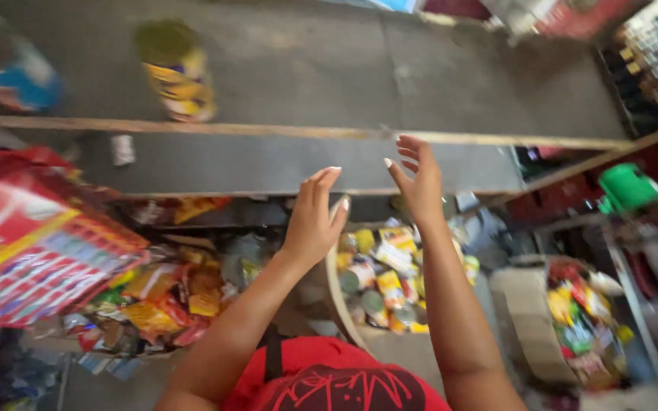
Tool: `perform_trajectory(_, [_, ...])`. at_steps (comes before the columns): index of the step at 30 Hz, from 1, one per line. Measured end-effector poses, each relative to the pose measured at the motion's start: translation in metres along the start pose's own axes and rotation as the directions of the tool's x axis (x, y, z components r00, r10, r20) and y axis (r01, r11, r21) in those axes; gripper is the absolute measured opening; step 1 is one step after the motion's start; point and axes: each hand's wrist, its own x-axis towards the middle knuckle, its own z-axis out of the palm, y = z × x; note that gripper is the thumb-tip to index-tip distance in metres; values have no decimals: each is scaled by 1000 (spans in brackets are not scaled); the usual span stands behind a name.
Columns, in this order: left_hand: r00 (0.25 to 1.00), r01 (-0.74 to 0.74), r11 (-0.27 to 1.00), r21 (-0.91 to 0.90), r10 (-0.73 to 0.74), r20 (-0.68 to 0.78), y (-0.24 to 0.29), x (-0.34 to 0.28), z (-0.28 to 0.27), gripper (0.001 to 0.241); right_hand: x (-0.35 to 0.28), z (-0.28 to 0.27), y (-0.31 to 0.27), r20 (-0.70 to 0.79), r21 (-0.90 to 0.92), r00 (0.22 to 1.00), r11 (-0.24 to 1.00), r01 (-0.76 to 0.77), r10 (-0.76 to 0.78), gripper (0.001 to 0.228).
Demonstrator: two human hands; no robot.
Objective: Stocking and arranging canned goods from a container onto store shelves.
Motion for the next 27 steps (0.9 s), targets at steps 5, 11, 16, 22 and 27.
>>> perform_trajectory(5, [961, 61, 984, -165, -14, 277, 34, -31, 106, 54, -91, -94, 100, -164, -309, 974, 930, -202, 157, 45])
perform_trajectory(11, [857, 301, 917, -262, -139, 497, 11, -121, 242, 55, -205, -153, 229, -168, -396, 951, 866, -307, 260, 43])
perform_trajectory(16, [643, 564, 820, -99, -360, 676, -8, -196, 324, 56, -265, -151, 268, -63, -294, 918, 872, -391, 391, 43])
perform_trajectory(22, [482, 654, 746, 125, -538, 692, -33, -243, 391, 47, -289, -134, 284, 115, -313, 810, 795, -520, 575, 37])
perform_trajectory(27, [593, 596, 795, 113, -531, 606, -44, -258, 410, 46, -293, -125, 286, 82, -200, 860, 854, -481, 504, 39])
